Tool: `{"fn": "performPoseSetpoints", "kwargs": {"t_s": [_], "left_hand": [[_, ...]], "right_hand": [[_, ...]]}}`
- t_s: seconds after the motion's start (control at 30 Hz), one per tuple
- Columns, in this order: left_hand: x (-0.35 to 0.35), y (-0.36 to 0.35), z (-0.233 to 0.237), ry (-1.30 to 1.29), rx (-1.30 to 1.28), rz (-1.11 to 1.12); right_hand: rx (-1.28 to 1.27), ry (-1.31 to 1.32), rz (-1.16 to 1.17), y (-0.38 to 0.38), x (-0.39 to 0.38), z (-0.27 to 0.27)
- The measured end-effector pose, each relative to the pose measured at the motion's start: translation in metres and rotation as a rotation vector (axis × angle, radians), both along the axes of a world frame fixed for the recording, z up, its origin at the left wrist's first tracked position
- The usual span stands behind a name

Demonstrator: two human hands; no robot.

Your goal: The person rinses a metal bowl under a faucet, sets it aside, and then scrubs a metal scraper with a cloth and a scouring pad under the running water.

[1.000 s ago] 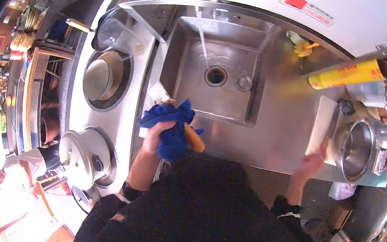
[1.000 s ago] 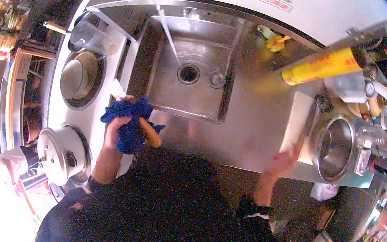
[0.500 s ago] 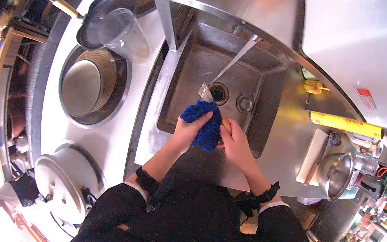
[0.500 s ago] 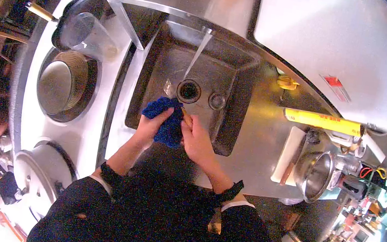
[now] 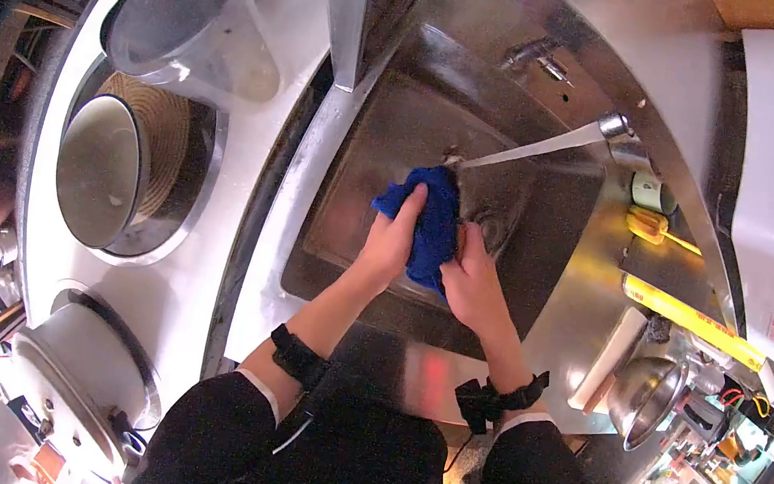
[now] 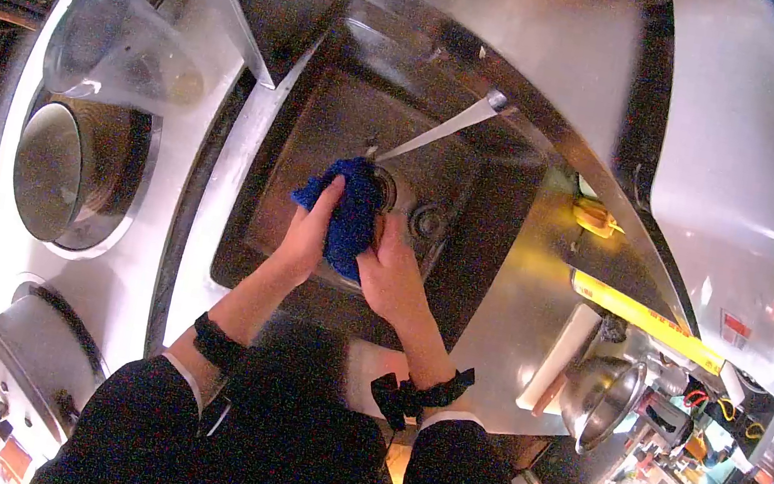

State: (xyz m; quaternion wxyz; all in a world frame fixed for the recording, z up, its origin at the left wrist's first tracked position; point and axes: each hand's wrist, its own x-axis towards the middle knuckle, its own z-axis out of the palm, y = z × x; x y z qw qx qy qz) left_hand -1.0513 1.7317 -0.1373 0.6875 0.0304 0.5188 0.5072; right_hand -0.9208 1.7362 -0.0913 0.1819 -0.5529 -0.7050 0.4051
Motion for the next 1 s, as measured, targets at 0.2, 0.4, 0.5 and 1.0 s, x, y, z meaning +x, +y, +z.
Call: {"fn": "performPoseSetpoints", "kwargs": {"t_s": [0.2, 0.4, 0.5, 1.0], "left_hand": [[0.006, 0.034, -0.04, 0.18, -0.096, 0.19], [0.014, 0.043, -0.033, 0.113, -0.092, 0.149], [0.019, 0.048, -0.052, 0.082, -0.049, 0.152], [0.032, 0.045, -0.056, -0.068, -0.126, 0.303]], "right_hand": [[-0.013, -0.159, 0.098, 0.006, -0.002, -0.013], [-0.612, 0.368, -0.295, 0.031, 0.0, -0.03], [0.238, 0.134, -0.026, 0.033, 0.0, -0.048], [-0.032, -0.303, 0.08, 0.023, 0.02, -0.025]]}}
